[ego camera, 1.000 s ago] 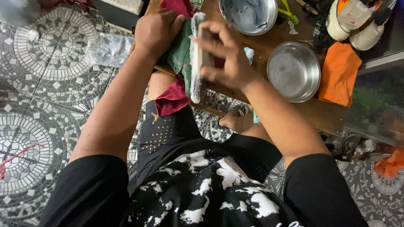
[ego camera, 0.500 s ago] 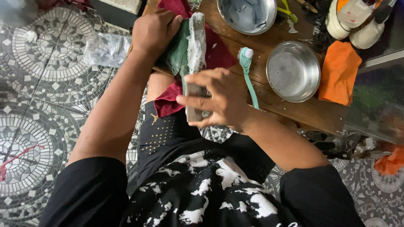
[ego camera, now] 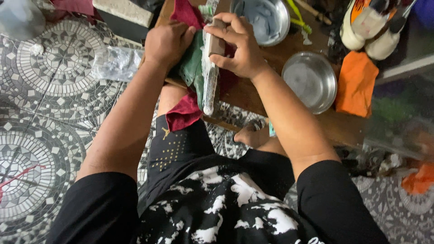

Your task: The person cleans a green shoe by scrubbing it with a brush and a cleaning solution, then wiping it with a red cloth. They repeatedly dip the brush into a bowl of water and scrub different parts of the shoe, including the sole.

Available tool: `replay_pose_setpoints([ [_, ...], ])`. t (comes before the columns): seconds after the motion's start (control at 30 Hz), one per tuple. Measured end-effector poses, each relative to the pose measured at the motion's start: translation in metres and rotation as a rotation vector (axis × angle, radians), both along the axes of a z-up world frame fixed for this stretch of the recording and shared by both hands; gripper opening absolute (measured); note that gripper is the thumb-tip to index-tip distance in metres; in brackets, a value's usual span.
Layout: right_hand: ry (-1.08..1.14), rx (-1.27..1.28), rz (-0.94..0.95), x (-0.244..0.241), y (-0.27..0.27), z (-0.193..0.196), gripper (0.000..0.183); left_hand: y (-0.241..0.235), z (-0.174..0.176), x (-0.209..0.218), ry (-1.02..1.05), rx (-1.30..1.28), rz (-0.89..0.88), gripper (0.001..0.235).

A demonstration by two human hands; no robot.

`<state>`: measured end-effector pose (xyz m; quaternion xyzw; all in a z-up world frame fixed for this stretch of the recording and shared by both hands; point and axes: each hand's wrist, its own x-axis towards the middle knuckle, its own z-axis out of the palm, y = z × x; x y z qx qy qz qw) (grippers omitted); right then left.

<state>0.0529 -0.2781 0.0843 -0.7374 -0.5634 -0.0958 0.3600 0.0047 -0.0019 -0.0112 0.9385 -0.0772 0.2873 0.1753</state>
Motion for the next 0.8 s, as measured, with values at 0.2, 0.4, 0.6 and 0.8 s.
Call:
replay_pose_setpoints([
  [0.2,-0.024,-0.034,-0.018,0.07,0.025,-0.008,0.059,0.0,-0.007,0.006,0.005,0.014,0.023,0.055],
  [0.4,0.149,-0.008,0.003,0.053,0.024,-0.003,0.06,0.001,-0.002,0.003,0.029,-0.02,-0.001,0.054],
  [0.6,-0.032,-0.04,0.054,-0.03,-0.012,0.013,0.067,-0.003,0.011,-0.006,0.034,-0.061,-0.024,0.051],
  [0.8,0.024,-0.098,0.091,-0.105,-0.029,0.029,0.07,-0.004,0.005,-0.001,0.043,-0.062,0.007,0.051],
])
